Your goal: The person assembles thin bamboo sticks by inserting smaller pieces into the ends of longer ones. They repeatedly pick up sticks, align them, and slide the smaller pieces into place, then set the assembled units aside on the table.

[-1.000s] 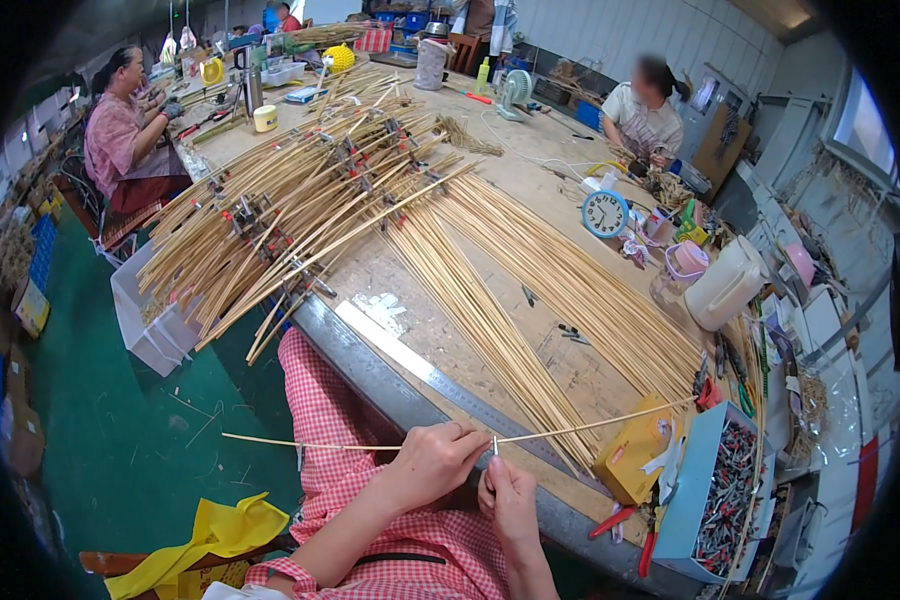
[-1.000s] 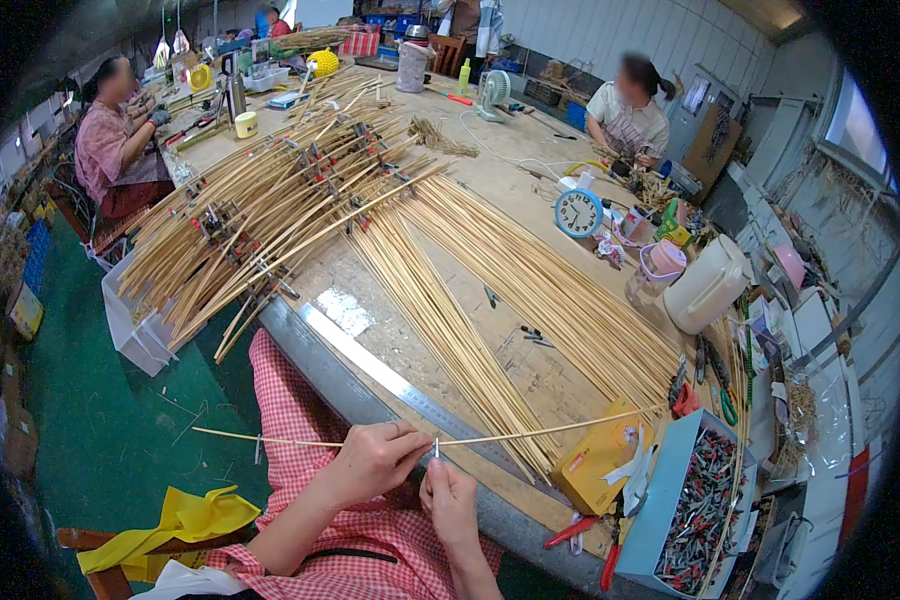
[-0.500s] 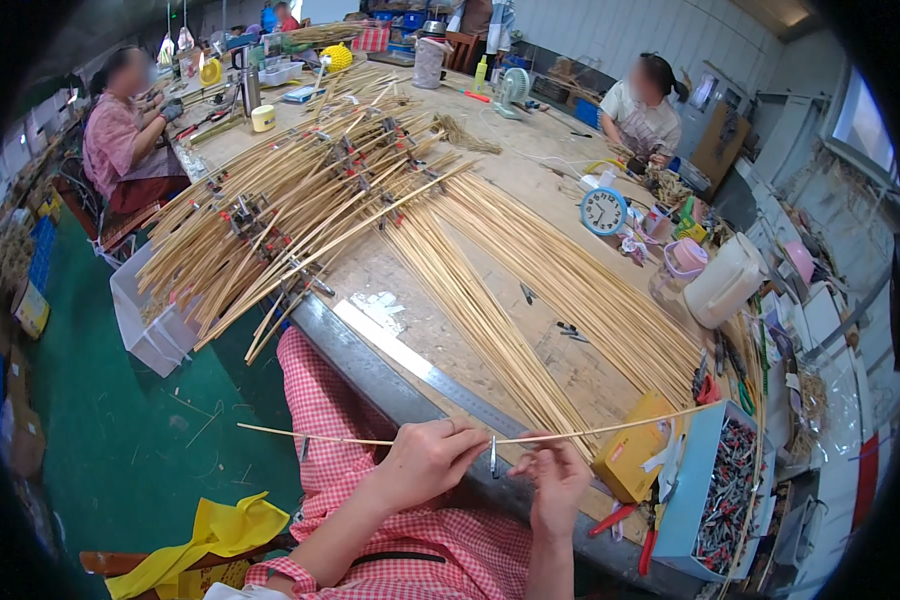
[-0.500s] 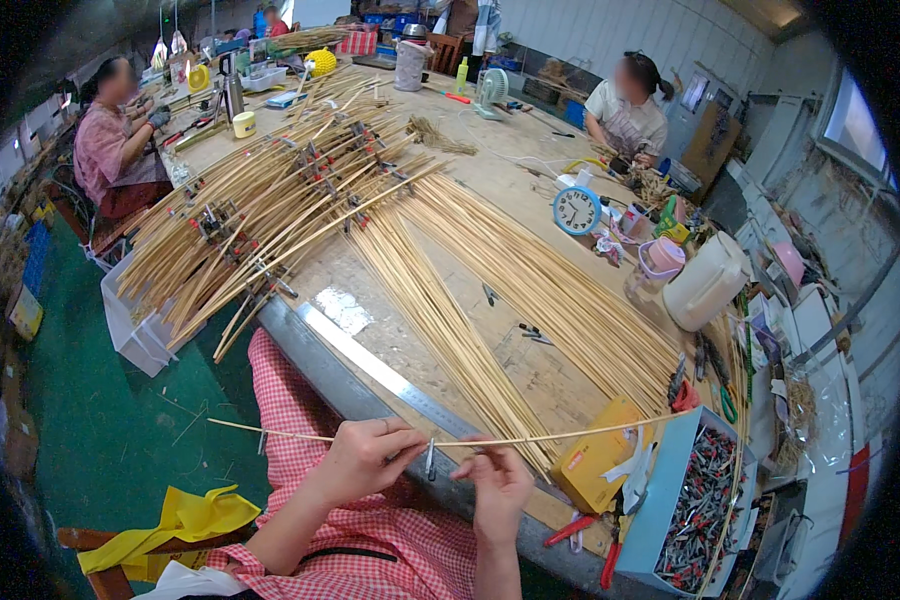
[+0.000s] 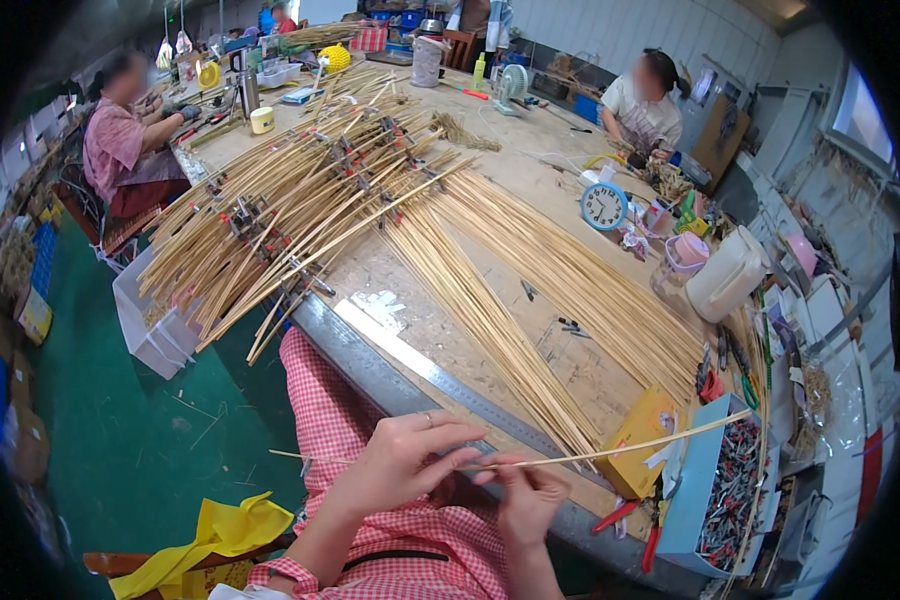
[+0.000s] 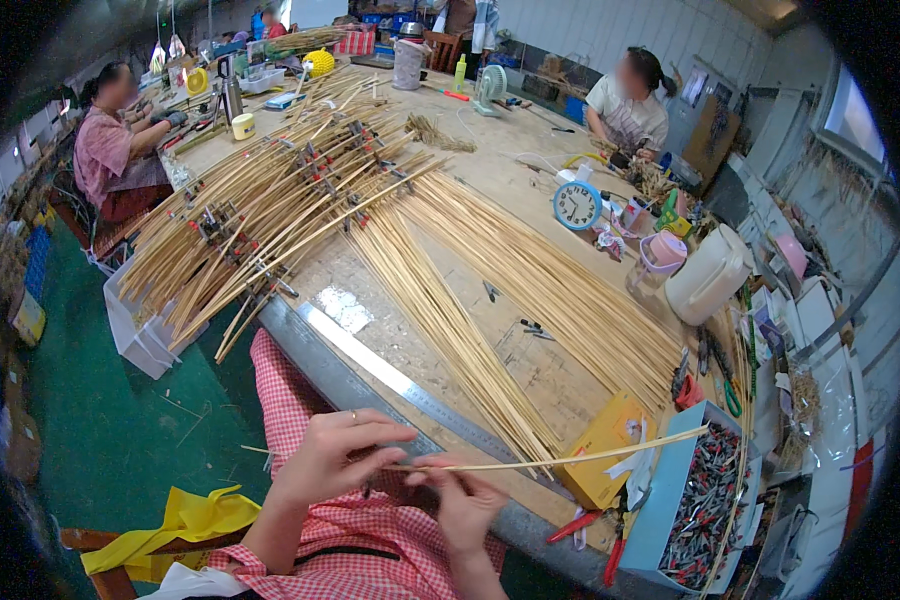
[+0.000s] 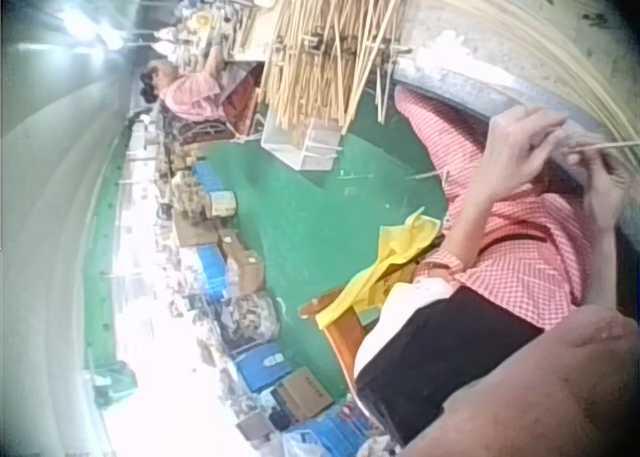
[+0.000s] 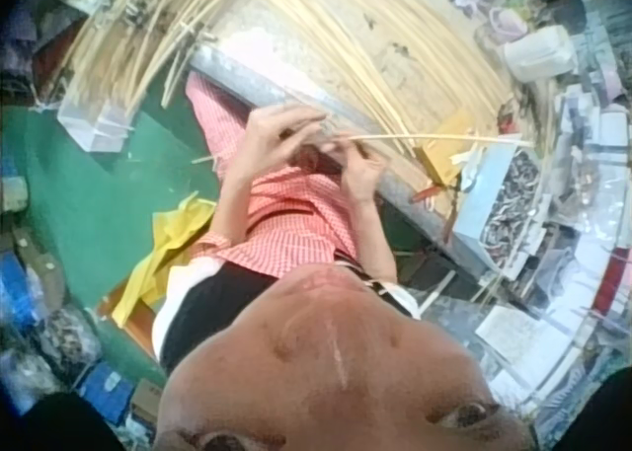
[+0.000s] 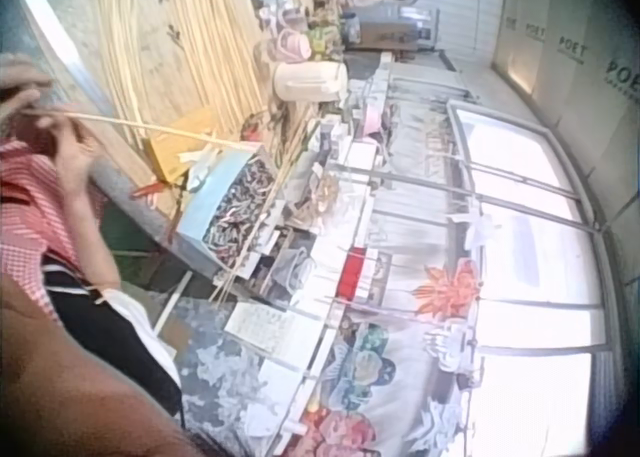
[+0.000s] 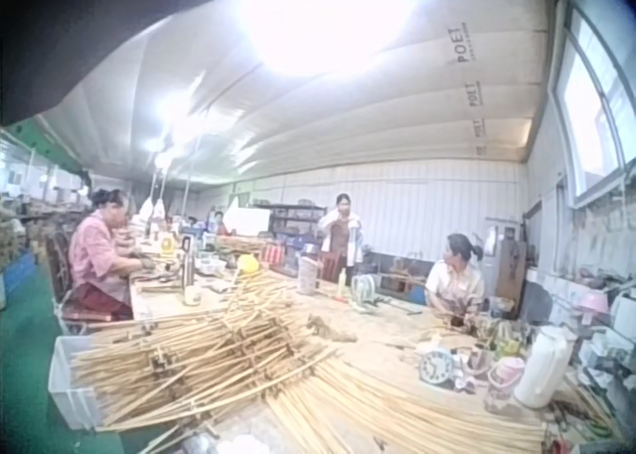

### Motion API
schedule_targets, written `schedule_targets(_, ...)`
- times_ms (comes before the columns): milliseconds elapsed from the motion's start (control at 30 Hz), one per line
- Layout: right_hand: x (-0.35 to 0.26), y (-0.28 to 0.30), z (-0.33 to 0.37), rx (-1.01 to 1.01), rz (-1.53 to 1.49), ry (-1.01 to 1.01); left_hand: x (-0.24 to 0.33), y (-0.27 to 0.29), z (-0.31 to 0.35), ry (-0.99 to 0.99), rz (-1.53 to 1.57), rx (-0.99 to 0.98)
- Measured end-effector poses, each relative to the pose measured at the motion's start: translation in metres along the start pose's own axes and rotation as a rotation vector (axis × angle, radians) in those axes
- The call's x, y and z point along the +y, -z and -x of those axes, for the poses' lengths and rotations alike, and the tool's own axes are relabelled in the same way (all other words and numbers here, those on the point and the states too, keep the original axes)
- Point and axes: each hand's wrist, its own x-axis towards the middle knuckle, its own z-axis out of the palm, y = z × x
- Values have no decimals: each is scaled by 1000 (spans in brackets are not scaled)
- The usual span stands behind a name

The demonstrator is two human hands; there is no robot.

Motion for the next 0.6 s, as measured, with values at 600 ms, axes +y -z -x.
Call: schedule_targets(600, -17, 11, -12, -224, 261, 180, 8, -4, 1, -192, -174, 124)
